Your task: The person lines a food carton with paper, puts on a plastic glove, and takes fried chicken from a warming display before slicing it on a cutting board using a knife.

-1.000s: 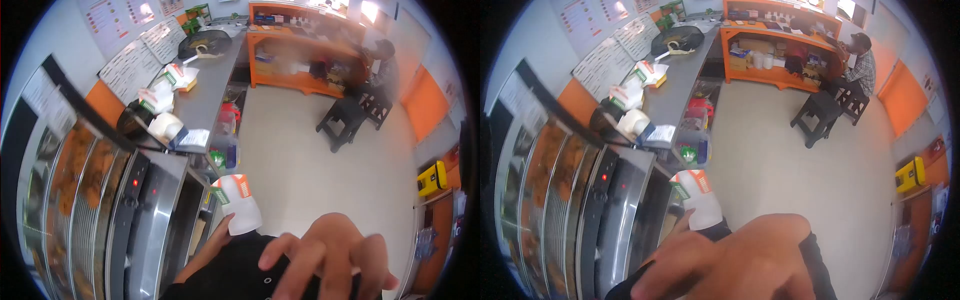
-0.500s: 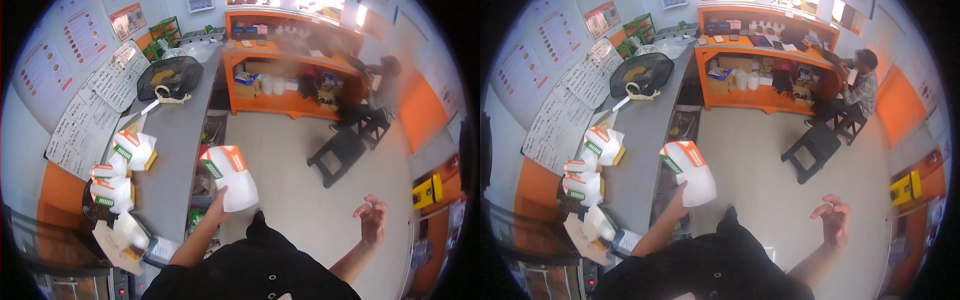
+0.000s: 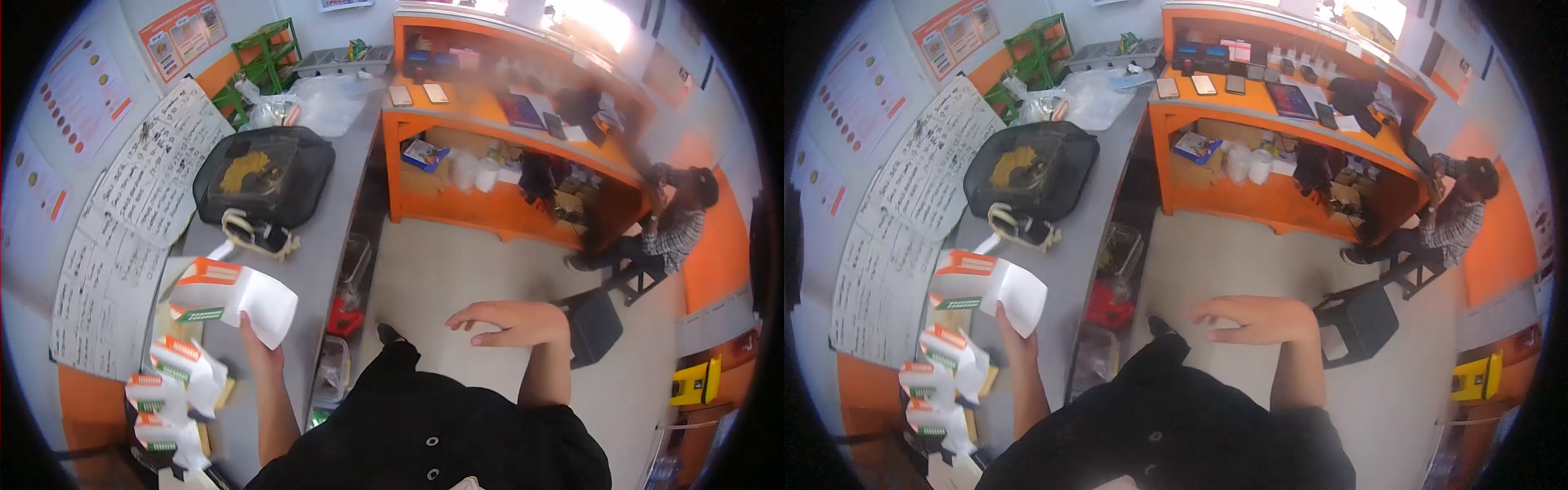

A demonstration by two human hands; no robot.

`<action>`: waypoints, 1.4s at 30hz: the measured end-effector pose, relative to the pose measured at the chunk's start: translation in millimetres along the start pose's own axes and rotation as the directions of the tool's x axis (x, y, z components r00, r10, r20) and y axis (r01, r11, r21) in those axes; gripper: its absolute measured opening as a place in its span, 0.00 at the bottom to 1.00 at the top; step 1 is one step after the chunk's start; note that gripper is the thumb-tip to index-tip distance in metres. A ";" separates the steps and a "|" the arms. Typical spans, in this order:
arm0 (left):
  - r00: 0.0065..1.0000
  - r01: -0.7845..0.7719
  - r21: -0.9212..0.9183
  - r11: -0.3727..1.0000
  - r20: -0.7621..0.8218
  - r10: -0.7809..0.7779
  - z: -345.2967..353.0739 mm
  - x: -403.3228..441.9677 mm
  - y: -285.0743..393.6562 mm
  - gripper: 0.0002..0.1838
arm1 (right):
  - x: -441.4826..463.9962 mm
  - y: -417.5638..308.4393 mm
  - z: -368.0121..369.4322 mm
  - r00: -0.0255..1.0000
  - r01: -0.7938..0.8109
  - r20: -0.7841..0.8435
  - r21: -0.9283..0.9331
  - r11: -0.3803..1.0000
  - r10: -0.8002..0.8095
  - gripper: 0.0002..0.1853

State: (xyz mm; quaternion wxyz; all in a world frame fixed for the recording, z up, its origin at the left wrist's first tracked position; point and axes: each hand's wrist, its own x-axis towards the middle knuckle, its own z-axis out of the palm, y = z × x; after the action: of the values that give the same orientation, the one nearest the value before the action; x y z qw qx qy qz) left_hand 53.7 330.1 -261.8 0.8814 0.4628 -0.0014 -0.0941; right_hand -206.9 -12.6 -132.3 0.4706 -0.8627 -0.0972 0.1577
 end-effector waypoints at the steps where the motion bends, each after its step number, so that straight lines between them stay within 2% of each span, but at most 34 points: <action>1: 0.998 -0.051 0.013 0.999 -0.025 0.052 12.9 30.3 1.7 0.30 | 14.8 12.7 -20.3 0.997 -0.045 -0.067 0.035 0.998 0.047 0.21; 5: 0.963 -0.248 0.024 0.968 -0.100 0.249 76.9 163.0 8.0 0.31 | 57.0 38.3 -106.6 0.916 -0.198 -0.328 0.132 0.971 0.231 0.21; 6: 0.960 -0.262 -0.059 0.963 -0.114 0.255 88.8 197.0 6.7 0.31 | 65.4 40.7 -129.2 0.880 -0.231 -0.391 0.140 0.963 0.268 0.21; 9: 0.956 -0.278 -0.066 0.958 -0.119 0.269 135.7 274.2 0.6 0.31 | 90.0 64.2 -189.8 0.871 -0.213 -0.407 0.189 0.959 0.274 0.21; 10: 0.952 -0.261 -0.077 0.962 -0.185 0.243 146.4 296.5 -6.9 0.30 | 99.7 75.3 -207.2 0.862 -0.221 -0.417 0.200 0.954 0.288 0.21; 12: 0.948 -0.264 -0.078 0.961 -0.202 0.244 174.4 320.8 -20.8 0.31 | 121.2 100.1 -240.8 0.844 -0.234 -0.435 0.228 0.945 0.314 0.20; 15: 0.934 -0.238 -0.083 0.968 -0.294 0.204 216.1 343.9 -37.4 0.30 | 167.2 154.6 -305.8 0.906 -0.174 -0.344 0.224 0.959 0.245 0.19; 17: 0.935 -0.233 -0.095 0.968 -0.297 0.196 219.4 353.0 -48.4 0.29 | 215.8 181.4 -366.7 0.901 -0.209 -0.326 0.248 0.946 0.285 0.18; 18: 0.917 -0.235 -0.072 0.969 -0.348 0.196 220.2 358.4 -52.5 0.29 | 243.8 193.4 -404.5 0.901 -0.226 -0.313 0.253 0.941 0.301 0.18; 20: 0.883 -0.224 -0.058 0.973 -0.434 0.178 217.0 364.3 -59.4 0.29 | 322.0 207.1 -478.8 0.897 -0.141 -0.378 0.247 0.959 0.229 0.16; 21: 0.871 -0.215 -0.065 0.974 -0.465 0.161 216.5 369.0 -59.1 0.29 | 363.4 221.9 -515.4 0.894 -0.090 -0.439 0.026 0.996 0.092 0.16; 22: 0.810 -0.265 -0.066 0.962 -0.556 0.185 227.1 377.4 -57.2 0.30 | 408.1 242.7 -552.5 0.878 -0.035 -0.473 -0.197 0.980 -0.064 0.15; 23: 0.742 -0.310 -0.059 0.949 -0.639 0.203 239.7 386.1 -54.9 0.30 | 454.8 268.6 -591.1 0.862 0.030 -0.491 -0.204 0.978 -0.129 0.14; 24: 0.682 -0.352 0.063 0.934 -0.666 0.302 250.7 393.2 -54.4 0.30 | 498.0 286.1 -627.6 0.825 0.144 -0.529 -0.142 0.979 -0.198 0.15; 25: 0.618 -0.383 0.186 0.905 -0.676 0.401 258.1 400.1 -53.9 0.31 | 541.8 307.1 -662.6 0.769 0.163 -0.594 -0.174 0.971 -0.236 0.15; 26: 0.556 -0.407 0.217 0.888 -0.712 0.429 257.0 405.6 -52.2 0.30 | 585.6 326.1 -697.6 0.704 0.181 -0.654 -0.211 0.961 -0.277 0.16; 28: 0.443 -0.279 0.497 0.822 -0.693 0.569 285.6 409.4 -51.5 0.29 | 667.7 358.0 -765.2 0.634 0.065 -0.715 -0.332 0.941 -0.296 0.16; 30: 0.489 -0.508 0.254 0.823 -0.702 0.518 289.2 405.7 -50.0 0.31 | 731.1 372.5 -809.9 0.653 -0.114 -0.749 -0.245 0.963 -0.113 0.16; 31: 0.420 -0.371 0.549 0.749 -0.620 0.663 282.8 396.7 -53.3 0.31 | 766.4 399.8 -826.9 0.621 -0.073 -0.759 -0.305 0.950 -0.196 0.16; 32: 0.383 -0.182 0.779 0.600 -0.506 0.773 278.0 384.9 -60.8 0.32 | 795.1 430.7 -842.5 0.585 -0.032 -0.762 -0.365 0.930 -0.279 0.16; 34: 0.236 -0.330 0.522 0.787 -0.762 0.604 312.9 380.2 -50.6 0.33 | 828.9 459.1 -871.7 0.710 -0.005 -0.694 -0.179 0.984 -0.122 0.18; 35: 0.153 -0.438 0.388 0.811 -0.857 0.493 330.5 377.1 -45.8 0.33 | 841.2 467.5 -874.3 0.755 0.126 -0.654 0.207 0.970 0.041 0.18; 36: 0.154 -0.427 0.425 0.798 -0.836 0.527 329.7 365.7 -45.8 0.33 | 853.2 476.5 -877.2 0.778 0.222 -0.594 0.563 0.796 0.204 0.18; 37: 0.152 -0.414 0.461 0.785 -0.815 0.559 327.6 349.9 -48.0 0.33 | 866.4 480.0 -882.5 0.801 0.235 -0.549 0.655 0.718 0.239 0.18; 38: 0.102 -0.422 0.468 0.777 -0.827 0.553 323.1 334.6 -49.8 0.33 | 877.2 482.0 -886.4 0.812 0.221 -0.547 0.611 0.760 0.203 0.18; 39: 0.056 -0.427 0.474 0.770 -0.836 0.546 320.5 320.3 -51.7 0.33 | 887.7 486.3 -893.0 0.817 0.190 -0.561 0.478 0.857 0.132 0.18; 40: 0.057 -0.378 0.521 0.765 -0.812 0.581 323.1 308.5 -53.8 0.33 | 897.3 489.1 -898.6 0.818 0.151 -0.574 0.271 0.951 0.034 0.18; 42: 0.096 -0.477 0.452 0.753 -0.825 0.557 337.4 295.1 -52.9 0.32 | 910.1 495.7 -911.8 0.806 0.100 -0.574 -0.108 0.989 -0.144 0.18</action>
State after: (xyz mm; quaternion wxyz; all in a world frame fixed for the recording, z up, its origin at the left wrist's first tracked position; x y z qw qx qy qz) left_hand 304.6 -23.7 -137.1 0.6696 0.4263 0.3400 0.5042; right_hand 981.7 -704.1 -251.7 0.4552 -0.8781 -0.0100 -0.1469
